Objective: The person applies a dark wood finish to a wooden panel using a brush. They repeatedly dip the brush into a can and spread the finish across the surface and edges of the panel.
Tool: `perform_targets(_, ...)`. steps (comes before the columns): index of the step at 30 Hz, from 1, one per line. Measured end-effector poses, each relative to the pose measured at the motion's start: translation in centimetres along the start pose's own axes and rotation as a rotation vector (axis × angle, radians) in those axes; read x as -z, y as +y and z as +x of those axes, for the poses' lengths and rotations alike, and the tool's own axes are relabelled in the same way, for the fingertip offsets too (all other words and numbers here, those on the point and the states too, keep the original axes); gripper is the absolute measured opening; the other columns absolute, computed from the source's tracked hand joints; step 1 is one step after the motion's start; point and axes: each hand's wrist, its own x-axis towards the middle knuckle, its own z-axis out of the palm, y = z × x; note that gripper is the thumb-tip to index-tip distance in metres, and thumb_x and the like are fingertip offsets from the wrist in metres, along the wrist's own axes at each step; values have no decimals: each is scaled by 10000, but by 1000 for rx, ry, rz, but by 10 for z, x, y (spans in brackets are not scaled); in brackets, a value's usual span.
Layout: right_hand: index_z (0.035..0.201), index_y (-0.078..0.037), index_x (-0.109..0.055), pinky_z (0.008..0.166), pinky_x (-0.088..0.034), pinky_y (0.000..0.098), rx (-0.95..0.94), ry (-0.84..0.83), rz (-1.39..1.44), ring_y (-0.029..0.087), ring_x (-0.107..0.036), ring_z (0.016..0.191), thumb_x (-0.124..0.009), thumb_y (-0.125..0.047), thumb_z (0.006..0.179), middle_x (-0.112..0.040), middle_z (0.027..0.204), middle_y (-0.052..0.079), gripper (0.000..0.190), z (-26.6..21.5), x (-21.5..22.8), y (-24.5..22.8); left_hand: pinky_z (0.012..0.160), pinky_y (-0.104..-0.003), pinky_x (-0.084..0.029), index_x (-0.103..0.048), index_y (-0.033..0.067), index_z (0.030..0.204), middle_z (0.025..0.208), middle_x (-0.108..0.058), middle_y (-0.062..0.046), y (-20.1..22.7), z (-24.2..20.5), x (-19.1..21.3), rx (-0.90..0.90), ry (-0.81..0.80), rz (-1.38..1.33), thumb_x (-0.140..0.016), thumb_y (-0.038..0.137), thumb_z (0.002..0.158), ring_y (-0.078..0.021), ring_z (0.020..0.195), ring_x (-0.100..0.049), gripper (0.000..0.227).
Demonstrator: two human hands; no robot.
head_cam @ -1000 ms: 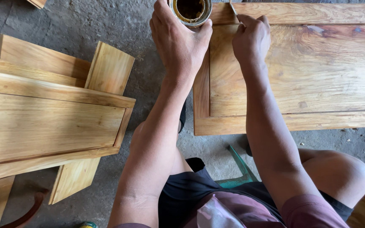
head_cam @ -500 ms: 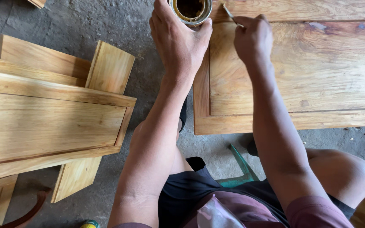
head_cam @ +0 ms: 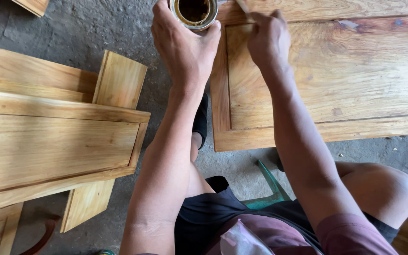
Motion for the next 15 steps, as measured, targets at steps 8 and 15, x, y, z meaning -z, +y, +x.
perform_targets(8, 1114, -147, -832, 603, -546, 397, 189, -124, -22, 274, -720, 753, -658, -26, 1022, -774, 992, 121, 231, 27, 13, -19, 1146, -495, -420, -402, 20, 1369, 1259, -597, -166, -4, 0, 0, 39, -16, 18, -953, 266, 753, -351, 1231, -588, 862)
perform_targets(15, 1111, -142, -828, 737, -551, 437, 360, 60, -19, 344, -691, 924, -680, 24, 947, -756, 1020, 128, 276, 9, 34, -21, 1170, -517, -412, -413, 19, 1308, 1203, -591, -171, -8, 0, -1, 22, -5, 19, -936, 271, 770, -348, 1196, -596, 792)
